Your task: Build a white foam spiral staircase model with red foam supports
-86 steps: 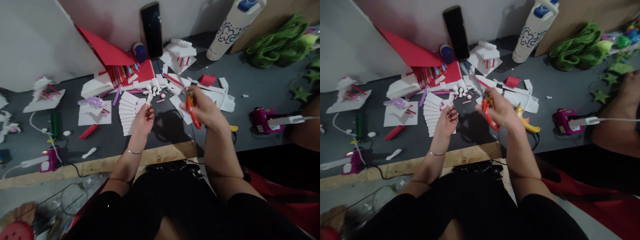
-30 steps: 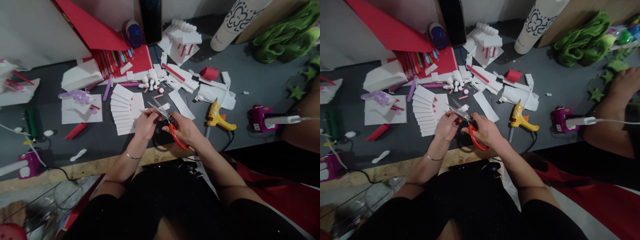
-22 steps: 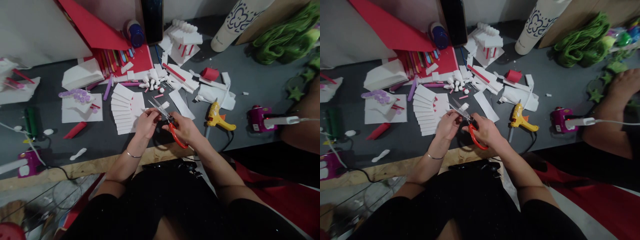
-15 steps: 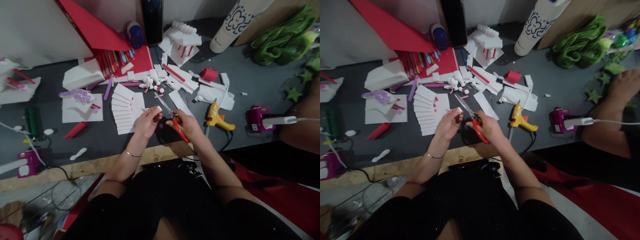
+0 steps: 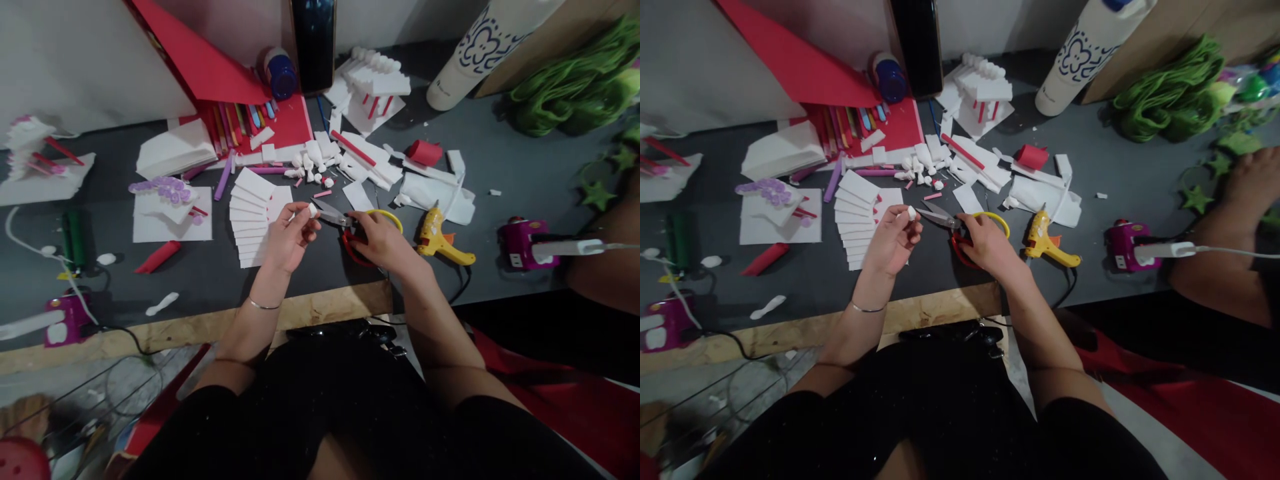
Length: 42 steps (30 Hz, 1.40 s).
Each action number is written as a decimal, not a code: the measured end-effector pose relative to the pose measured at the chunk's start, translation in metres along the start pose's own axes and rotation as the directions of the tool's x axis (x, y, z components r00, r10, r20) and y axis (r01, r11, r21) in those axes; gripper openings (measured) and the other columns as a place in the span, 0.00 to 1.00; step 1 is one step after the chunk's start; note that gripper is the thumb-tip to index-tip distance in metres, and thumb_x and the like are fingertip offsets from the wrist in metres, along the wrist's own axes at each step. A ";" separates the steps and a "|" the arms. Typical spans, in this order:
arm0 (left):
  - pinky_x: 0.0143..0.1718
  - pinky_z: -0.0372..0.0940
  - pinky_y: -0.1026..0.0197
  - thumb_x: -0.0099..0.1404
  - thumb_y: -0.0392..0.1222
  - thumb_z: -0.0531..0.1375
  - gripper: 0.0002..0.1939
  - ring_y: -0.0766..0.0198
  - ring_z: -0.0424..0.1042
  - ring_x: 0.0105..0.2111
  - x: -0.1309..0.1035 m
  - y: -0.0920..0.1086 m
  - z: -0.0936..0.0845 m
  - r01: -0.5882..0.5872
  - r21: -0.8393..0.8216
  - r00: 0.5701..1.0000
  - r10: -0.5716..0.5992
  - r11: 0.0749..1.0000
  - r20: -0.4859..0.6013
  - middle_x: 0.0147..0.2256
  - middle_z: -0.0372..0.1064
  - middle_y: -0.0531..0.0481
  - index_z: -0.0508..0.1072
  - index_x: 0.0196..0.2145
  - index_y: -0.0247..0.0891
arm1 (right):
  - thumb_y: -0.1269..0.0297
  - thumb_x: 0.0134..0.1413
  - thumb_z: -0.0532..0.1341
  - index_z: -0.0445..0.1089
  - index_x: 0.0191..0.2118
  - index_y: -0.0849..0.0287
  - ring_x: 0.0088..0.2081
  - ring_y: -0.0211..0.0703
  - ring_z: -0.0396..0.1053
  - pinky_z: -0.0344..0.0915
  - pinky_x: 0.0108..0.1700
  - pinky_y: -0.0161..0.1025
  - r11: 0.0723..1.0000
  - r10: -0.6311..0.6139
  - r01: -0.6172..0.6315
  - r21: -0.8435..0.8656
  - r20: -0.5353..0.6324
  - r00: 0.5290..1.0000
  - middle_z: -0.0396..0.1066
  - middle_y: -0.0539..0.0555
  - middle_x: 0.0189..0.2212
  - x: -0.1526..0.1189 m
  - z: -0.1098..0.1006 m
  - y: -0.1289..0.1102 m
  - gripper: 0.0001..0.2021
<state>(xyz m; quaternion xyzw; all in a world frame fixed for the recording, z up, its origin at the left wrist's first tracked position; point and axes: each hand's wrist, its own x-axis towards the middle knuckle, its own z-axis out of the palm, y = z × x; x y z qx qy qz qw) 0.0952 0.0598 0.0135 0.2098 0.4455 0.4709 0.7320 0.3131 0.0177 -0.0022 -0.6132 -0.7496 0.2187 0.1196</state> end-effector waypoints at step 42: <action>0.42 0.70 0.62 0.61 0.49 0.74 0.10 0.63 0.76 0.39 -0.012 -0.005 0.000 -0.564 0.498 0.814 0.545 0.659 0.201 0.37 0.76 0.50 0.83 0.37 0.43 | 0.36 0.45 0.73 0.78 0.38 0.53 0.31 0.37 0.74 0.75 0.36 0.40 0.340 0.157 0.097 0.935 -0.158 0.975 0.79 0.49 0.33 0.041 0.021 -0.049 0.25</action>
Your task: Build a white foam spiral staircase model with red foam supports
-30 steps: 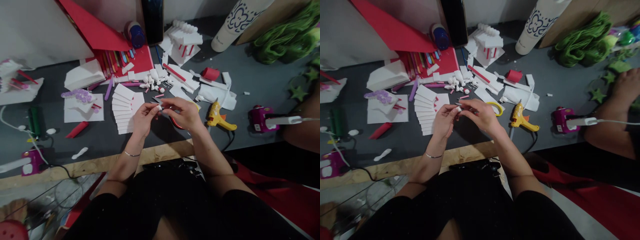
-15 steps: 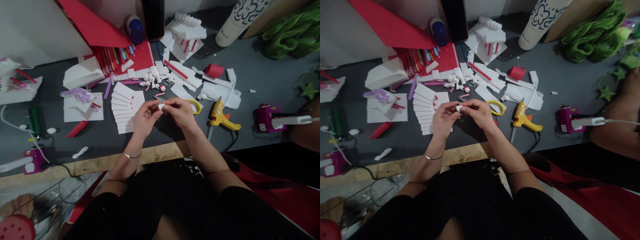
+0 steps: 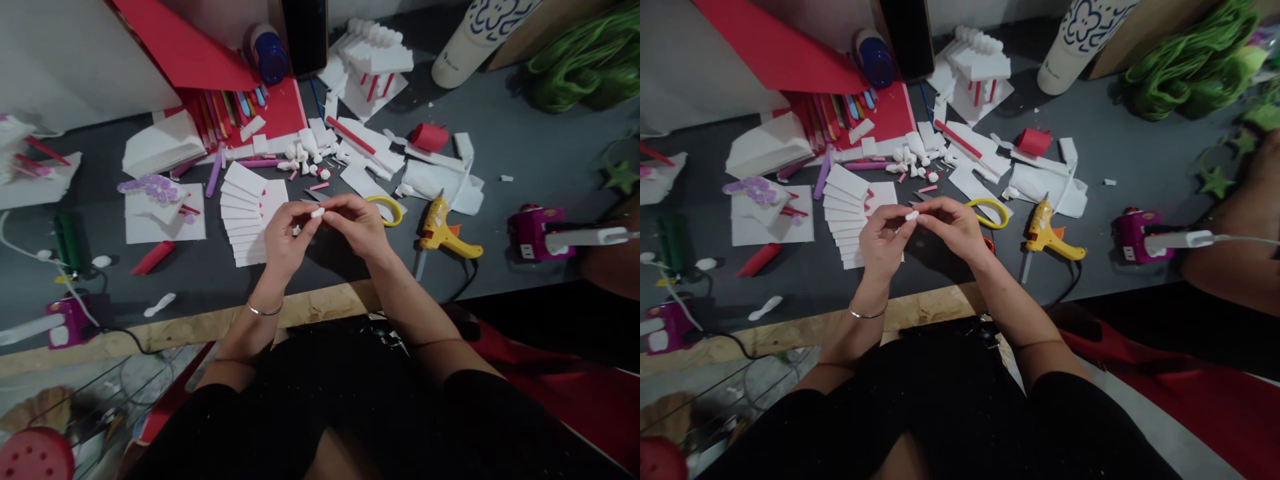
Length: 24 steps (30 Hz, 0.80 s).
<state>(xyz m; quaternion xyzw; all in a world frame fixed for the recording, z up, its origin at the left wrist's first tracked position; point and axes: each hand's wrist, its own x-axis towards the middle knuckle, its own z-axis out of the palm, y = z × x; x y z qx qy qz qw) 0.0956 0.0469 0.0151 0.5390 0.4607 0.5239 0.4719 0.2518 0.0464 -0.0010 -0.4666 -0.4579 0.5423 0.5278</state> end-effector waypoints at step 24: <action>0.35 0.72 0.65 0.60 0.55 0.75 0.16 0.69 0.73 0.30 -0.002 0.000 0.003 0.046 -0.232 0.995 -0.023 0.972 0.099 0.34 0.75 0.52 0.81 0.36 0.42 | 0.55 0.65 0.66 0.78 0.36 0.51 0.35 0.42 0.78 0.75 0.40 0.42 0.821 -0.463 0.425 -0.381 -0.010 0.886 0.81 0.51 0.32 -0.012 -0.002 -0.004 0.08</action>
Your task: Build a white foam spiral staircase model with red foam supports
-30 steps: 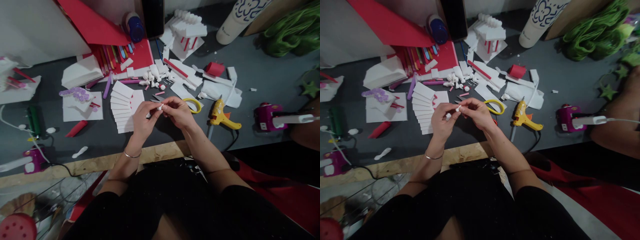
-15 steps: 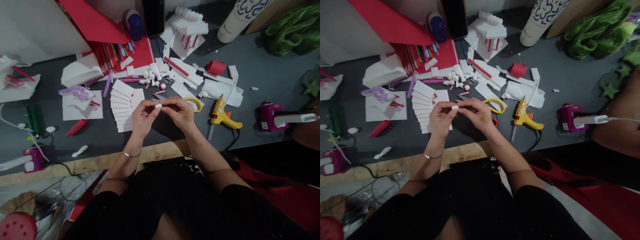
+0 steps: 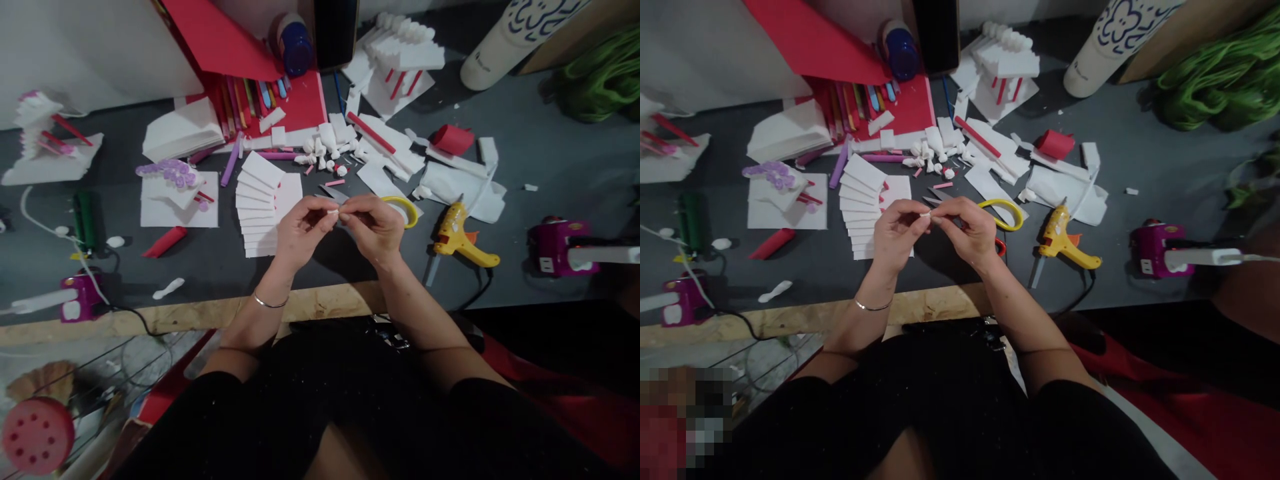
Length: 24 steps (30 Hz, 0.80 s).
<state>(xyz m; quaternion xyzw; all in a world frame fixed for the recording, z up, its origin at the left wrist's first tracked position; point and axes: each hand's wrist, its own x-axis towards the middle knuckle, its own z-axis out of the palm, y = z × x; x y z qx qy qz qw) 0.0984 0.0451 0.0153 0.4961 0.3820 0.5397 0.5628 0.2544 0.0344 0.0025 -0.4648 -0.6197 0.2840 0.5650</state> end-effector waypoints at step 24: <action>0.25 0.64 0.70 0.51 0.47 0.78 0.18 0.75 0.67 0.22 0.007 -0.017 -0.001 0.350 -0.335 0.932 -0.360 0.875 0.034 0.26 0.70 0.59 0.75 0.32 0.40 | 0.58 0.62 0.68 0.79 0.43 0.51 0.39 0.41 0.77 0.76 0.43 0.41 0.998 -0.027 0.021 0.051 0.133 0.991 0.80 0.51 0.38 0.006 -0.004 0.010 0.07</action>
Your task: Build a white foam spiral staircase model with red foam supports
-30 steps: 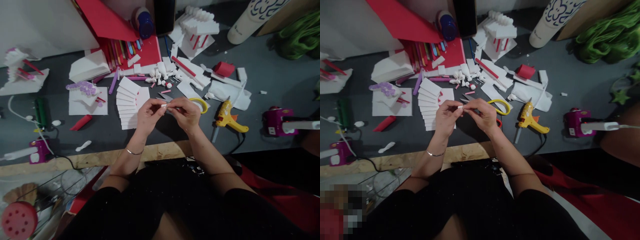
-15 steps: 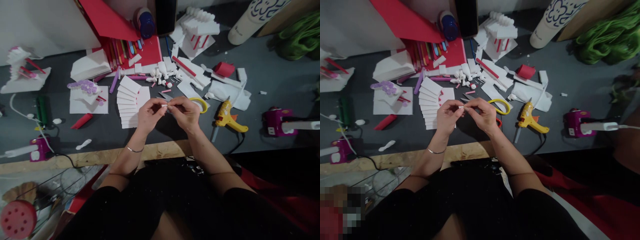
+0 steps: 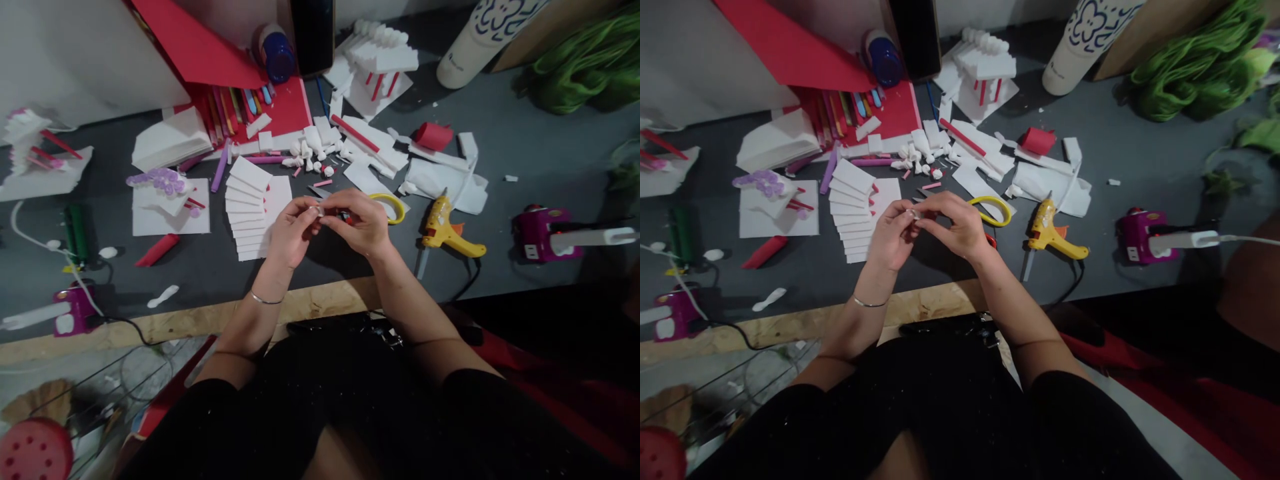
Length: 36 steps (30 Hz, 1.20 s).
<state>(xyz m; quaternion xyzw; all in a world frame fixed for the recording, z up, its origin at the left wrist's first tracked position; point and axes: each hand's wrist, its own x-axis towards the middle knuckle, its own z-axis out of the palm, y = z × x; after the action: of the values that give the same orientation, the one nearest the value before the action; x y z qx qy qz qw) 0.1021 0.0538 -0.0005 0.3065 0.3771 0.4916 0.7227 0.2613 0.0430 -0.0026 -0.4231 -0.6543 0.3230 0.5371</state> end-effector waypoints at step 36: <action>0.22 0.60 0.77 0.57 0.34 0.75 0.12 0.79 0.66 0.21 0.011 -0.001 -0.001 0.202 -0.221 0.964 -0.233 0.954 -0.125 0.24 0.68 0.58 0.73 0.29 0.37 | 0.47 0.62 0.63 0.74 0.58 0.58 0.54 0.68 0.73 0.67 0.57 0.67 0.451 0.297 -0.390 -0.803 -0.277 0.914 0.77 0.70 0.51 -0.051 -0.136 -0.041 0.26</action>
<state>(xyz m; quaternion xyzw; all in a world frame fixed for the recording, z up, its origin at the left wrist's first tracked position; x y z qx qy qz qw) 0.1039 0.0640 -0.0043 0.1485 0.4087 0.4667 0.7701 0.3889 -0.0251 0.0404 -0.7671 -0.6013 0.0467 0.2185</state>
